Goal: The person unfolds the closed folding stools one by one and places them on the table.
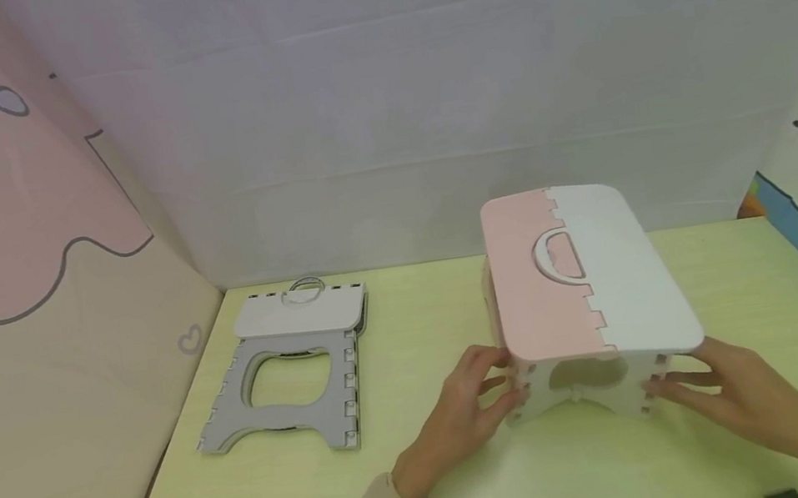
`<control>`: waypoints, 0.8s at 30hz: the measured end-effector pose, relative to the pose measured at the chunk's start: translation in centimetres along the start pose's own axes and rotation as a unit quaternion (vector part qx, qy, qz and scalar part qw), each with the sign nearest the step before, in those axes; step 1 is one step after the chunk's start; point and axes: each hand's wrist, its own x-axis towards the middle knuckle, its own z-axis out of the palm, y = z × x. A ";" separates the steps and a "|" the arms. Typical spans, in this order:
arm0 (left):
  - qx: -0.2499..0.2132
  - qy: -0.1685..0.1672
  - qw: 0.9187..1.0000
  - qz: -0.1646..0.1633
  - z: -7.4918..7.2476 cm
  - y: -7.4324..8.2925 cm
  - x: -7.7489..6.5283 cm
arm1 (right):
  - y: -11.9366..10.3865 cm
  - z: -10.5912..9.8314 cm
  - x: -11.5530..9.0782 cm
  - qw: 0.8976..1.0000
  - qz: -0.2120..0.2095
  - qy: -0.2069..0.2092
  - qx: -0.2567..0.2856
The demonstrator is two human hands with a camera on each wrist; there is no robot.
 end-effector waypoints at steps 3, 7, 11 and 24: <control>0.001 -0.004 1.000 -0.002 0.2 0.0 0.2 | 0.2 -0.1 -0.1 1.000 -0.013 0.008 0.001; 0.002 -0.011 1.000 -0.005 0.5 0.0 0.5 | 0.4 -0.3 -0.2 1.000 -0.018 0.015 0.002; 0.004 -0.017 1.000 -0.003 0.7 0.0 0.9 | 0.6 -0.5 -0.3 1.000 -0.021 0.021 0.002; 0.017 -0.040 0.999 -0.003 1.6 0.3 1.8 | 1.5 -1.2 -0.9 0.999 -0.017 0.032 -0.008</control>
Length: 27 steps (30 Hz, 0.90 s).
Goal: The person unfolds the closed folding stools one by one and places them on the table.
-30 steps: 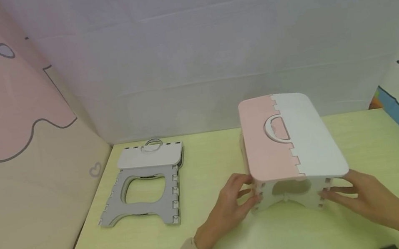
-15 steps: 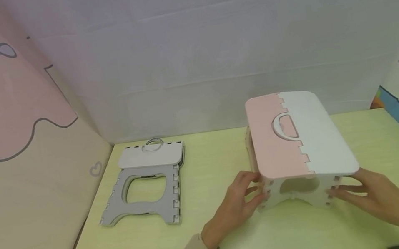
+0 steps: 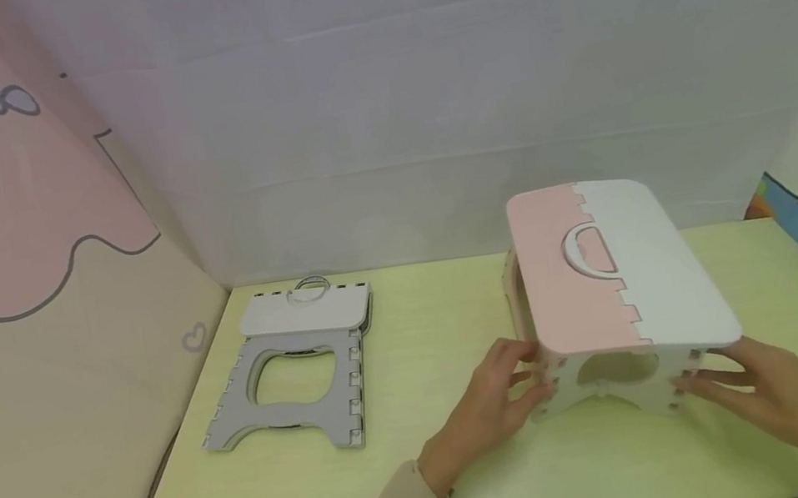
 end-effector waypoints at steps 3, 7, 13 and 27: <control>0.004 -0.006 1.000 -0.005 0.3 0.1 0.3 | 0.0 -0.2 -0.2 1.000 0.000 0.001 0.001; 0.012 -0.006 1.000 -0.002 0.6 0.2 0.6 | 0.2 -0.6 -0.5 1.000 0.013 0.001 -0.006; 0.026 -0.007 1.000 0.008 0.9 0.4 1.1 | 0.8 -0.8 -0.8 1.000 0.022 0.005 -0.014; 0.044 -0.017 0.999 0.004 1.9 0.6 2.1 | 1.9 -1.4 -1.4 0.999 0.030 0.017 -0.002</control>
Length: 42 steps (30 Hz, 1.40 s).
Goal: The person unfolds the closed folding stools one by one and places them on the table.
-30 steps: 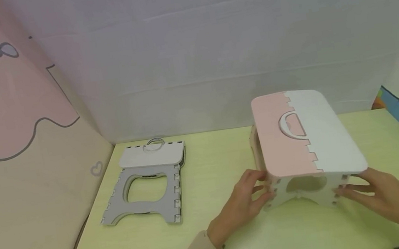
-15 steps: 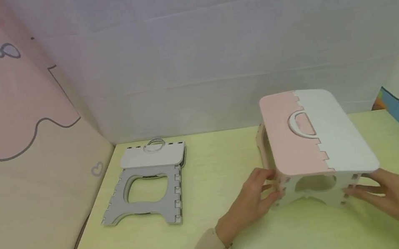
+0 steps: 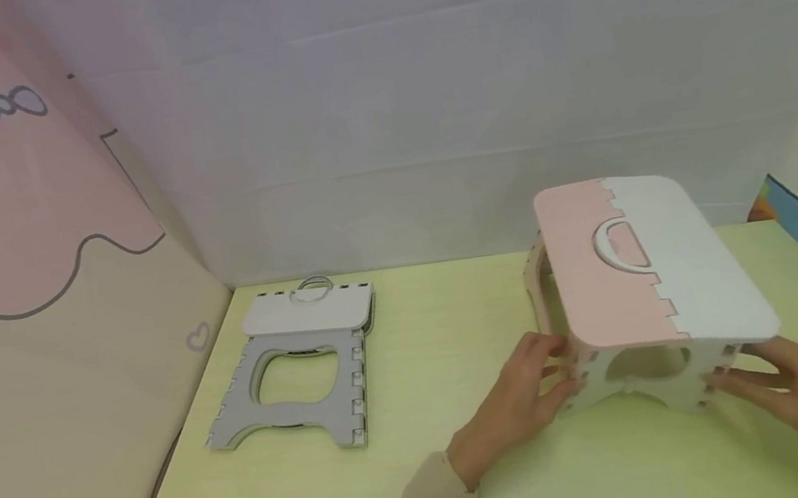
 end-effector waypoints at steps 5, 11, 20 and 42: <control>0.002 -0.001 1.000 0.002 0.4 0.1 0.4 | 0.4 -0.2 -0.3 1.000 0.016 0.002 0.003; 0.021 -0.004 1.000 0.017 0.8 0.0 0.8 | 0.8 -0.5 -0.6 1.000 0.017 0.000 0.026; 0.012 -0.012 1.000 0.018 1.3 0.2 1.5 | 1.5 -0.7 -1.0 0.998 0.010 0.014 0.057; 0.059 -0.003 0.998 0.027 3.0 0.2 3.4 | 3.3 -1.3 -1.6 0.995 0.104 0.014 -0.001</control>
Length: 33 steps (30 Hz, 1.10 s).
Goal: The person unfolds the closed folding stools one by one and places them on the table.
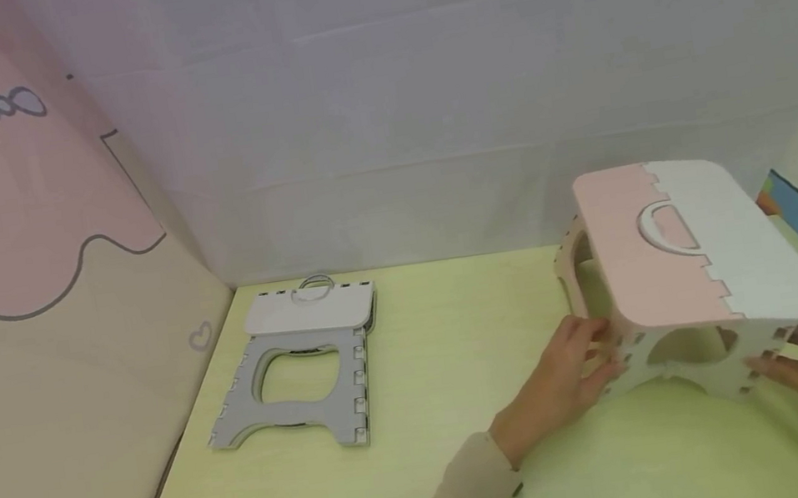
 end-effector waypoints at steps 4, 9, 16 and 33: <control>-0.003 -0.004 1.000 -0.006 0.1 0.1 0.3 | 0.3 -0.3 0.1 1.000 -0.010 -0.002 0.015; 0.005 -0.001 1.000 0.009 0.3 0.2 0.8 | 0.5 -0.2 0.1 0.998 -0.042 0.027 0.045; 0.029 -0.009 0.999 0.010 0.8 0.3 1.5 | 1.3 -0.3 0.1 0.995 -0.050 0.045 0.070; 0.046 -0.018 0.999 0.014 1.4 0.5 2.5 | 2.8 -0.8 -0.1 0.992 -0.077 0.048 0.083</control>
